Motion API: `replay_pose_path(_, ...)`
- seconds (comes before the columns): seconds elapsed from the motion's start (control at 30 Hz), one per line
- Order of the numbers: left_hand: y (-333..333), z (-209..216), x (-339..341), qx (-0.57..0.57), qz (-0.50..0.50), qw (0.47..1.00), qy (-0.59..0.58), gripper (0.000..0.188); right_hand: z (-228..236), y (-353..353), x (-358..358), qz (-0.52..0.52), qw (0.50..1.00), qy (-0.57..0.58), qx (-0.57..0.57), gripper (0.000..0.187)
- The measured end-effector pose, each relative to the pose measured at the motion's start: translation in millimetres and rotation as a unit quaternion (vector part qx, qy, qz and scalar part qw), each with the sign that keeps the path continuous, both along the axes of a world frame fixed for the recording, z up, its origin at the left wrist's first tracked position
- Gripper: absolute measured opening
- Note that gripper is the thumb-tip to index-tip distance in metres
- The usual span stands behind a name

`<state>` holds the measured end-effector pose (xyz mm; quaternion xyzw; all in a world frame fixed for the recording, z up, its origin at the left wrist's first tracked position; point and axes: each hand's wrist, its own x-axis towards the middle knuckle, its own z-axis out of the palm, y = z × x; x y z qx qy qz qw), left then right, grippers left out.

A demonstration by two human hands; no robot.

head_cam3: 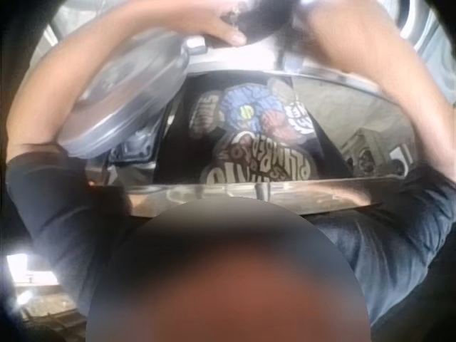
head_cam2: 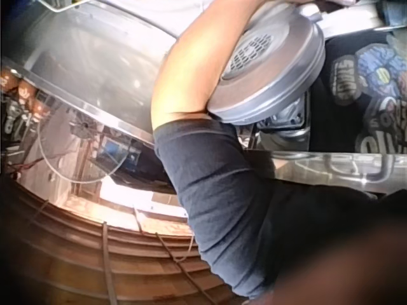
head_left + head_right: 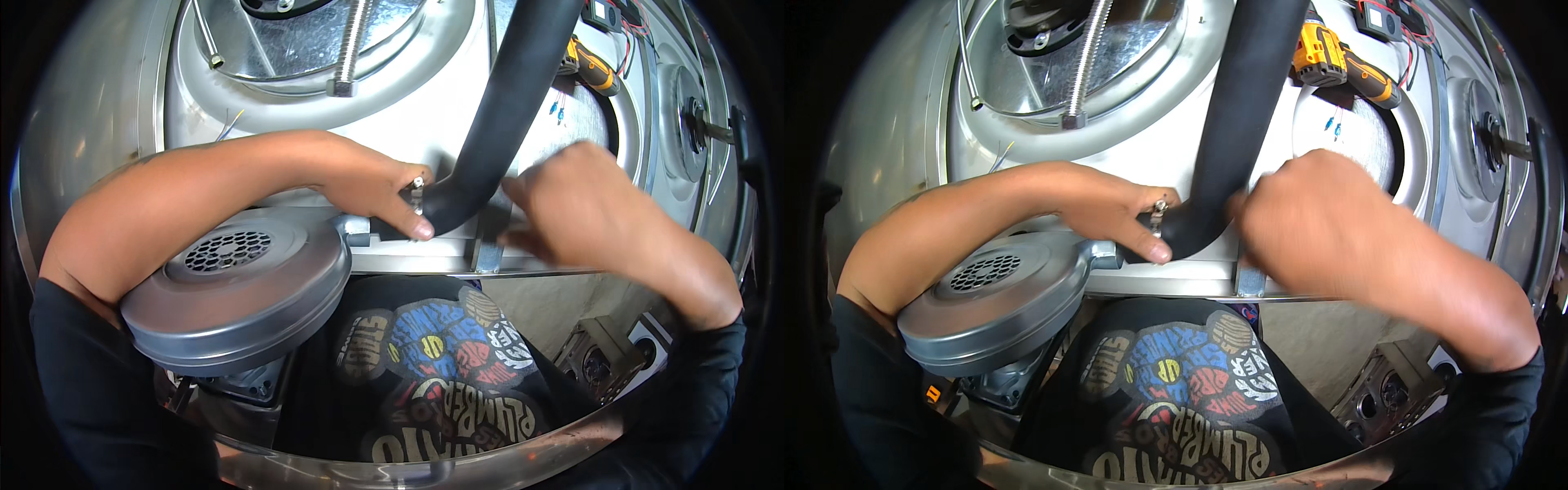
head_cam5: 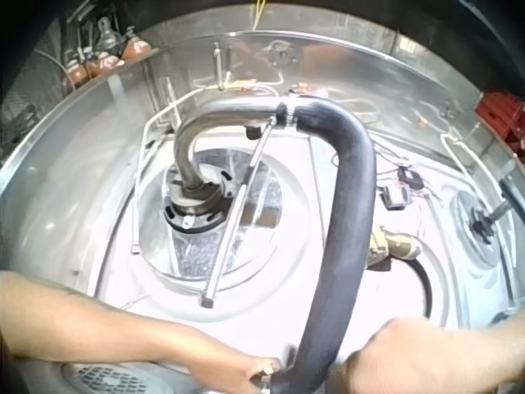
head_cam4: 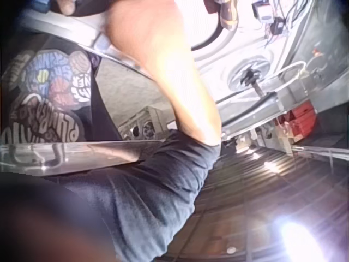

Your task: The person assembles a flexible black hose system on a stainless steel unit. They position the hose, place metal hose clamps over the joints, and use a yellow cordless drill to tighten the clamps at multiple connection points. The person repeats this process for several hose segments and fittings.

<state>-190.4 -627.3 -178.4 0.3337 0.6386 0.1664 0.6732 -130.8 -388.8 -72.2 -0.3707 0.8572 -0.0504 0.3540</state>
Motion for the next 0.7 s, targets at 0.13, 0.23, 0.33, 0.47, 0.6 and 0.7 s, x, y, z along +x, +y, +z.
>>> replay_pose_path(0.13, 3, -1, -2, 0.117, -0.003, 0.992, -0.052, 0.085, -27, -29, 19, 0.127, 0.929, 0.280, -0.207, 0.020)
replay_pose_path(0.23, 1, -4, -4, 0.096, 0.006, 0.995, -0.029, 0.081, -75, -36, 21, 0.148, 0.920, 0.345, -0.114, 0.021)
replay_pose_path(0.33, 2, -3, -1, 0.039, -0.019, 0.999, 0.020, 0.083, -101, -33, 23, 0.155, 0.924, 0.333, -0.106, 0.023)
replay_pose_path(0.47, 6, 6, -3, 0.038, -0.056, 0.997, 0.045, 0.088, -100, -34, 23, 0.147, 0.920, 0.340, -0.132, 0.021)
replay_pose_path(0.6, 2, 13, -16, 0.011, -0.057, 0.998, 0.034, 0.099, -104, -46, 23, 0.124, 0.922, 0.331, -0.159, 0.019)
replay_pose_path(0.7, -5, 3, -24, -0.002, -0.068, 0.998, 0.018, 0.102, -111, -48, 24, 0.121, 0.913, 0.349, -0.171, 0.018)
